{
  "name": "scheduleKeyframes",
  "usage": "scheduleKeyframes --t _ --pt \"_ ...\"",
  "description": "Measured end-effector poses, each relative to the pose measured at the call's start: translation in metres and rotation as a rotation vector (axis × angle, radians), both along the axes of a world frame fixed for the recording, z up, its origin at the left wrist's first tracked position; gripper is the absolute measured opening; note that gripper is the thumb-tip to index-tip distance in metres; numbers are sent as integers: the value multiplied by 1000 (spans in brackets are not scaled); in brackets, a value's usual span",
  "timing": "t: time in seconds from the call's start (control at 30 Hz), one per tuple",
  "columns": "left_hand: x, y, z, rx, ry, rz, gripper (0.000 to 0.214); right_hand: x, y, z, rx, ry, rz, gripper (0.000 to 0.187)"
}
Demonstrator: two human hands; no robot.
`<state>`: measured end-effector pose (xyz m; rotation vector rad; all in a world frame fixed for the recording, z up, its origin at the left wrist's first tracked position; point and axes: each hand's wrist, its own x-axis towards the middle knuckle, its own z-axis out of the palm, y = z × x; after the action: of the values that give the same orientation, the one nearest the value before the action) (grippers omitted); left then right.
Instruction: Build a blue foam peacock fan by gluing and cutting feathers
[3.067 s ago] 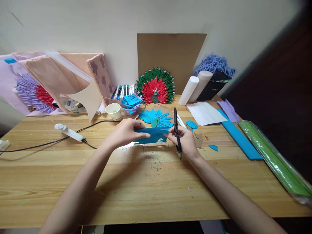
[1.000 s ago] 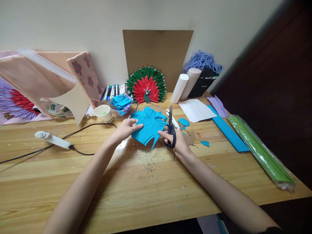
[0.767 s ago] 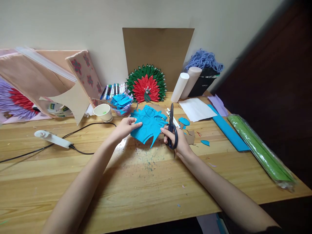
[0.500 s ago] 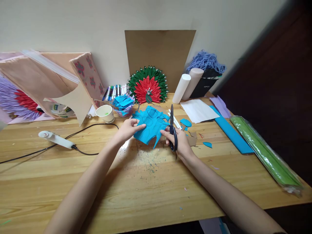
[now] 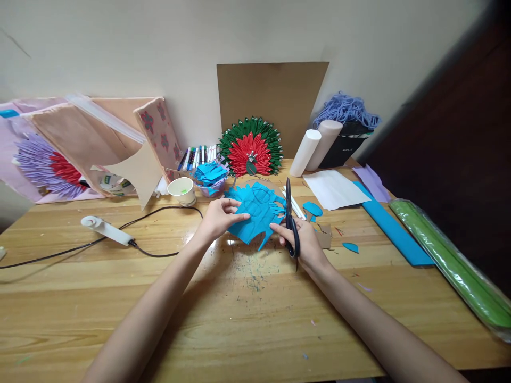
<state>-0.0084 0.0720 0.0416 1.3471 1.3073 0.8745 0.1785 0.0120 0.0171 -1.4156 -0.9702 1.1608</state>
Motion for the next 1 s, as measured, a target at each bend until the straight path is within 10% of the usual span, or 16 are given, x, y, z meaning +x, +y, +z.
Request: scheduleKeyframes --t 1.0 --pt "0 3 -16 247 145 -245 23 -4 0 -8 -13 43 -23 43"
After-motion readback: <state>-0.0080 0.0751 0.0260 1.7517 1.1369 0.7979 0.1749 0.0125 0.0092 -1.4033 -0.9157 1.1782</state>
